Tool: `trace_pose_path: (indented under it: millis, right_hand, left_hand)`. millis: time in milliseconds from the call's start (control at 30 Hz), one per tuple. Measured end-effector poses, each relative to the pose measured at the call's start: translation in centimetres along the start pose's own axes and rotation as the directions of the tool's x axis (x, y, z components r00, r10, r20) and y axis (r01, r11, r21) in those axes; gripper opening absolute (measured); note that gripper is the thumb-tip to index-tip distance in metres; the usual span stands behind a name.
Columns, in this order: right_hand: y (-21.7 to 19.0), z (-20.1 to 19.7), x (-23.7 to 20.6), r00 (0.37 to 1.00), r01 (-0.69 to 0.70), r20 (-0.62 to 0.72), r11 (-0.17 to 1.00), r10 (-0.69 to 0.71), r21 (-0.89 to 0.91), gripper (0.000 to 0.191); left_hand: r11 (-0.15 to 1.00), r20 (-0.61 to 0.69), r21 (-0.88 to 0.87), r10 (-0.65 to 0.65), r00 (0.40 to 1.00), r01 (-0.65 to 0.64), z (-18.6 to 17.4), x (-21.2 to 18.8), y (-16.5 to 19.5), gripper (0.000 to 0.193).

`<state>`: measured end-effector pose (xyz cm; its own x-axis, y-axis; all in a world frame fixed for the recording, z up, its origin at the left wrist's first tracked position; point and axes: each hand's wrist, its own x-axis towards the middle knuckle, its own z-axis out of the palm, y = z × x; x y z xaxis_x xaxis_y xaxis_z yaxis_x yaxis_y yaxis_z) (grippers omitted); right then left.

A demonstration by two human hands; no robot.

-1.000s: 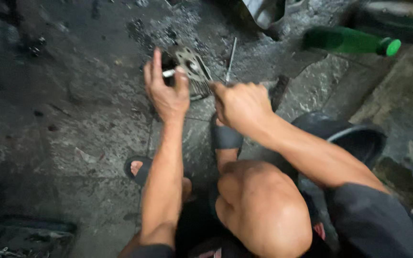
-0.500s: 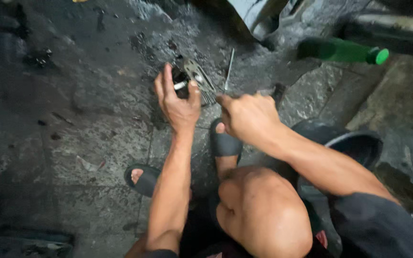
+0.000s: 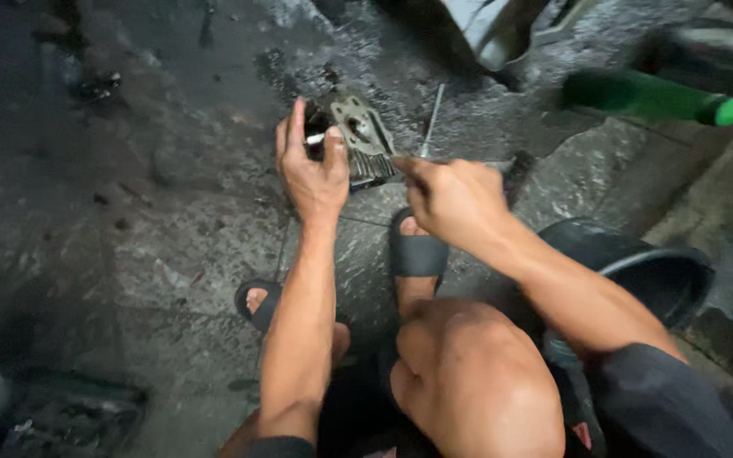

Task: The person sits on the workshop floor holding a motorcycle engine cylinder head and scrapes carbon and debris from its surfaces and openings. They rotate the part to reach different sides, use a small metal rod to clean the ports, and use a screwdriver on the part near the end.

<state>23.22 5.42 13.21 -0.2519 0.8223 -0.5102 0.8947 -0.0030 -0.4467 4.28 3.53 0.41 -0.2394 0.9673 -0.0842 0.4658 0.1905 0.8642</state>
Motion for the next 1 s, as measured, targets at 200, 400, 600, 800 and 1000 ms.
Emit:
trace_pose_path:
  millis: [200,400,600,800,1000]
  right_hand:
    - [0.7,-2.9,-0.6,0.997,-0.059,0.058,0.996,0.055,0.066,0.037]
    - [0.1,-2.9,-0.2,0.998,0.053,-0.038,0.953,-0.044,0.298,0.031]
    - [-1.4,-3.3,1.9,0.989,0.033,0.14,0.996,-0.044,0.08,0.042]
    - [-1.8,-5.6,3.2,0.806,0.027,0.58,0.972,0.116,-0.232,0.044]
    - [1.2,-5.6,6.3,0.882,0.154,0.445,0.987,-0.157,0.043,0.034]
  left_hand:
    - [0.974,0.145,-0.083,-0.197,0.97,0.211,-1.7,1.8,-3.0,0.071]
    - [0.874,0.227,-0.383,-0.224,0.948,0.299,-3.5,2.0,-4.8,0.08]
    - [0.922,0.203,-0.279,-0.217,0.955,0.269,-3.8,0.8,-3.2,0.088]
    - [0.938,0.207,-0.294,-0.125,0.97,0.184,-3.5,-0.1,-1.6,0.083]
    - [0.919,0.213,-0.343,-0.127,0.969,0.195,-3.9,0.4,-2.2,0.081]
